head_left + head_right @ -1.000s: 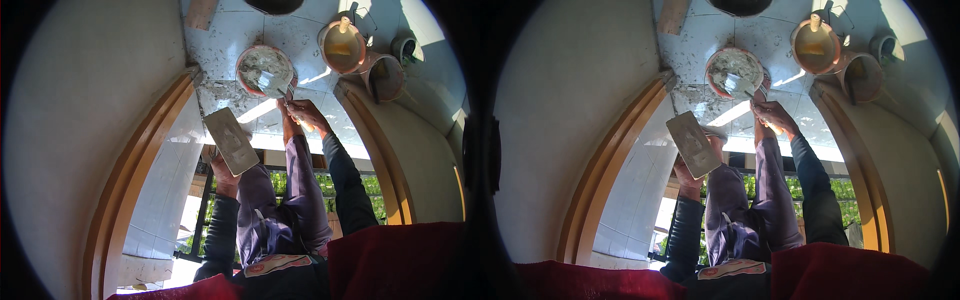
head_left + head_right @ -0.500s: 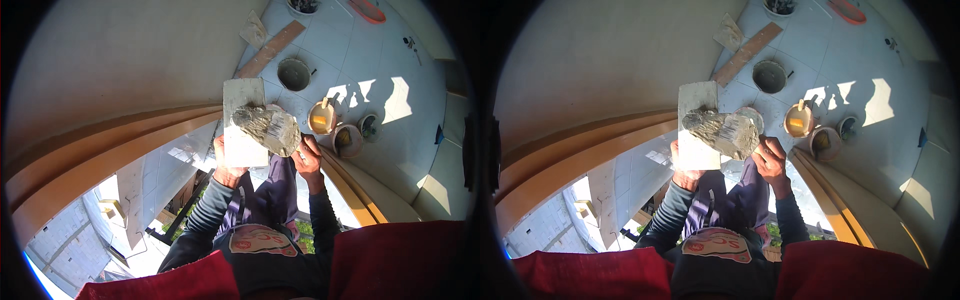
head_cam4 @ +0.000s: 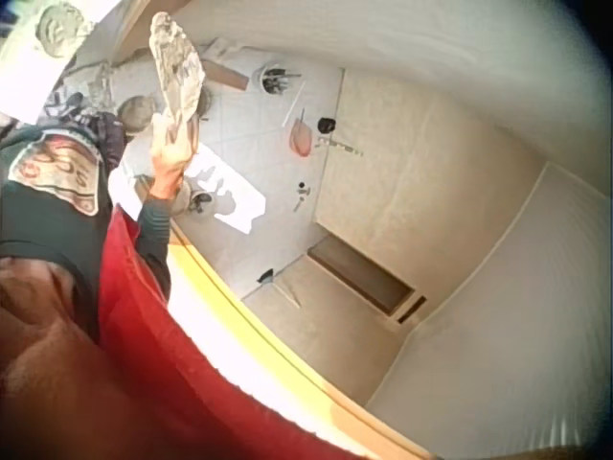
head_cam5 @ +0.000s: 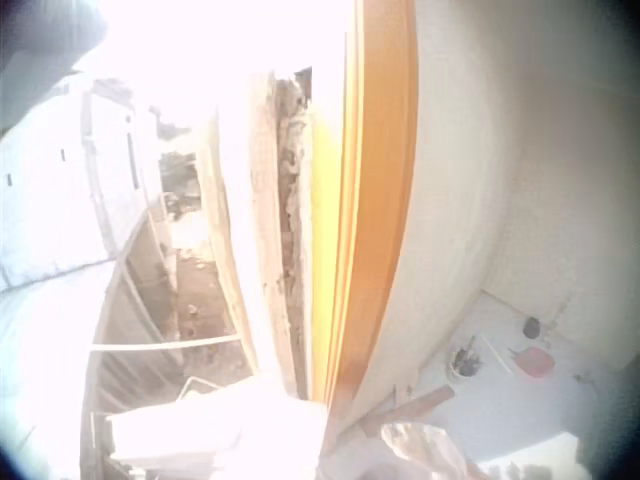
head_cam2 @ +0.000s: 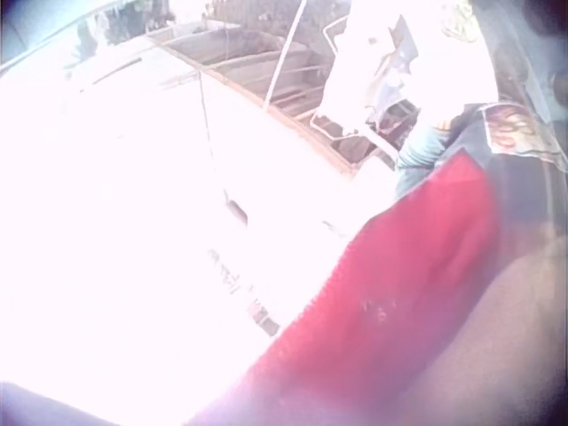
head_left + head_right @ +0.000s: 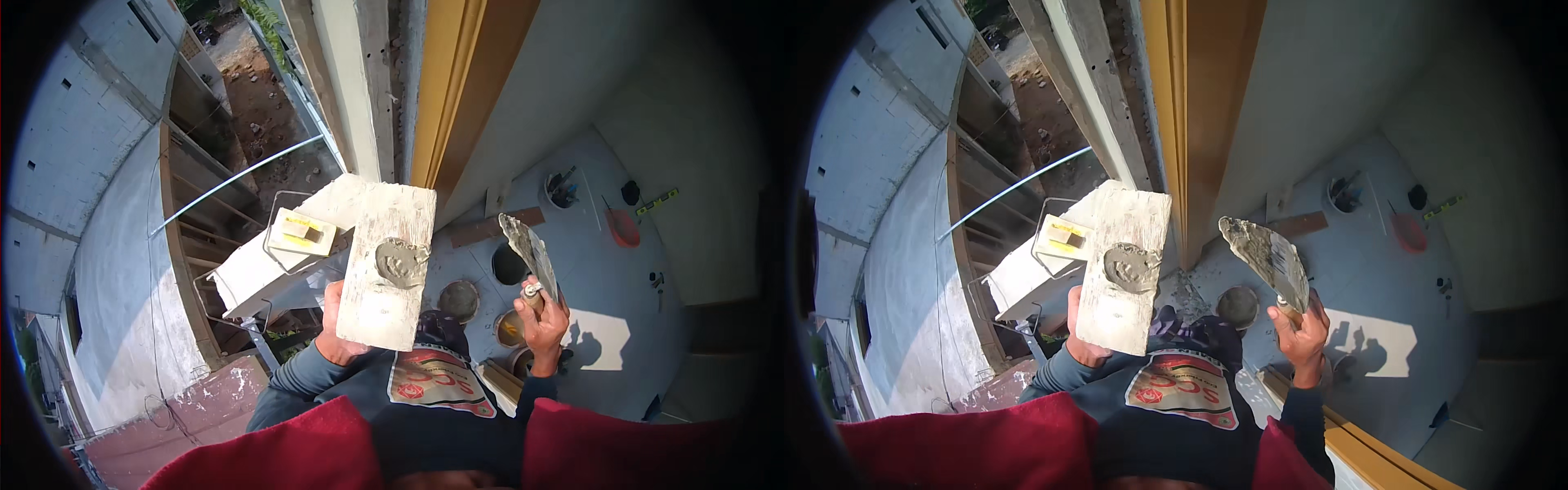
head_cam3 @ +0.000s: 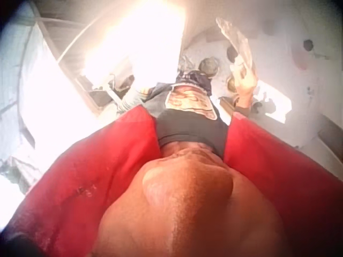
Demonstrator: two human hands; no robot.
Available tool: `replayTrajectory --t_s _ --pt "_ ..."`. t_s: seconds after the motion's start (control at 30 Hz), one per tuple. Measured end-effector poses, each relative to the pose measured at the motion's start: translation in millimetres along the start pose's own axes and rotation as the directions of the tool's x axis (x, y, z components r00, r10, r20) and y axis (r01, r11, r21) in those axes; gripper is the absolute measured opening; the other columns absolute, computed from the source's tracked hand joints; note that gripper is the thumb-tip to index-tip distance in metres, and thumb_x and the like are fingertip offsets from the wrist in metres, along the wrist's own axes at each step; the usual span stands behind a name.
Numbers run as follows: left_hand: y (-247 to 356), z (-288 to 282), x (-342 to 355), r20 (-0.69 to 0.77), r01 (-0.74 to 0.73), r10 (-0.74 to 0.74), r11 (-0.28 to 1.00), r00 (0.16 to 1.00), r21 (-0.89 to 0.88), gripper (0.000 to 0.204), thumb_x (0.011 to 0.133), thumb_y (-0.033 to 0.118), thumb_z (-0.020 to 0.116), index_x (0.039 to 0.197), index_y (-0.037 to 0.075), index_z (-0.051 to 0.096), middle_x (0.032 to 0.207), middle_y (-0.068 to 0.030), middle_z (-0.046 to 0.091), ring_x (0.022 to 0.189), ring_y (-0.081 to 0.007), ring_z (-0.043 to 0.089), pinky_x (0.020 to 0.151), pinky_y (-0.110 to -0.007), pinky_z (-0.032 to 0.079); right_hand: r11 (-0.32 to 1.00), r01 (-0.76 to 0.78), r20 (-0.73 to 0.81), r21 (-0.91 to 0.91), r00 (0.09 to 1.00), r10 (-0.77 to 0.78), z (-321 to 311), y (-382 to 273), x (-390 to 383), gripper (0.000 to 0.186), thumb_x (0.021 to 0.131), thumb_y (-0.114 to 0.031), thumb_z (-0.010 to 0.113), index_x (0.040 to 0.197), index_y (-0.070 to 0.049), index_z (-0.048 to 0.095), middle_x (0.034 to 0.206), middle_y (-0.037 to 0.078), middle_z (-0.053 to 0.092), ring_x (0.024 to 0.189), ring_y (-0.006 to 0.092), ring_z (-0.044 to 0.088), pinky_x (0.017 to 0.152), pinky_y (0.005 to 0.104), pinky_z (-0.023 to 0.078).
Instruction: The person sands the edge of a window frame and then applies plaster using a trowel and a hawk.
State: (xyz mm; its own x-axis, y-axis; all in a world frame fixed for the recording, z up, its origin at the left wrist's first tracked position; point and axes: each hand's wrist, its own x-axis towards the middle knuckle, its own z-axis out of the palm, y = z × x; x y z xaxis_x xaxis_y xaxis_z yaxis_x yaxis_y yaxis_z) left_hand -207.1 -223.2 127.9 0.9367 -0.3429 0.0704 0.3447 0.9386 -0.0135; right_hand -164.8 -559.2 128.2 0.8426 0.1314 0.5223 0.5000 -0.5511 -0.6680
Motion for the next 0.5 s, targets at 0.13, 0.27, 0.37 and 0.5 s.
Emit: replayTrajectory --t_s 0.13,0.27,0.37,0.5 --pt "23 24 -5 0.127 -0.148 0.142 0.988 0.982 0.044 0.057 0.100 0.040 0.032 0.142 0.006 0.048 0.140 -0.0170 0.057 0.124 -0.0358 0.058 0.106 -0.049 0.047 0.950 -0.053 0.238 0.308 0.971 -0.023 4 -60 47 0.041 0.086 -0.010 0.076 0.119 0.005 0.059 0.098 0.016 0.068 0.079 0.0219 0.067 0.074 0.0344 0.055" --pt "55 48 21 0.167 -0.253 0.234 0.962 0.958 0.103 0.049 0.102 0.036 0.037 0.136 0.007 0.054 0.133 -0.0146 0.062 0.116 -0.0303 0.064 0.103 -0.047 0.049 0.941 0.312 0.302 0.127 0.892 -0.337 -1 -103 97 0.037 0.084 -0.010 0.077 0.112 0.008 0.061 0.093 0.019 0.067 0.074 0.0252 0.065 0.065 0.0345 0.055" --pt "76 56 50 0.323 -0.303 0.238 0.938 0.916 0.167 0.041 0.101 0.026 0.045 0.136 0.005 0.051 0.131 -0.0126 0.063 0.117 -0.0245 0.064 0.102 -0.040 0.051 0.811 0.574 0.445 -0.115 0.759 -0.474 -16 -137 119 0.033 0.080 -0.009 0.077 0.104 0.011 0.064 0.094 0.022 0.065 0.070 0.0313 0.064 0.054 0.0347 0.050" --pt "91 74 74 0.450 -0.241 0.165 0.963 0.878 0.118 0.044 0.096 0.008 0.057 0.138 0.000 0.046 0.130 -0.0105 0.063 0.117 -0.0192 0.063 0.102 -0.034 0.052 0.790 0.565 0.499 -0.240 0.769 -0.399 -23 -173 124 0.034 0.078 -0.007 0.077 0.104 0.011 0.064 0.097 0.020 0.066 0.074 0.0312 0.066 0.058 0.0345 0.052"
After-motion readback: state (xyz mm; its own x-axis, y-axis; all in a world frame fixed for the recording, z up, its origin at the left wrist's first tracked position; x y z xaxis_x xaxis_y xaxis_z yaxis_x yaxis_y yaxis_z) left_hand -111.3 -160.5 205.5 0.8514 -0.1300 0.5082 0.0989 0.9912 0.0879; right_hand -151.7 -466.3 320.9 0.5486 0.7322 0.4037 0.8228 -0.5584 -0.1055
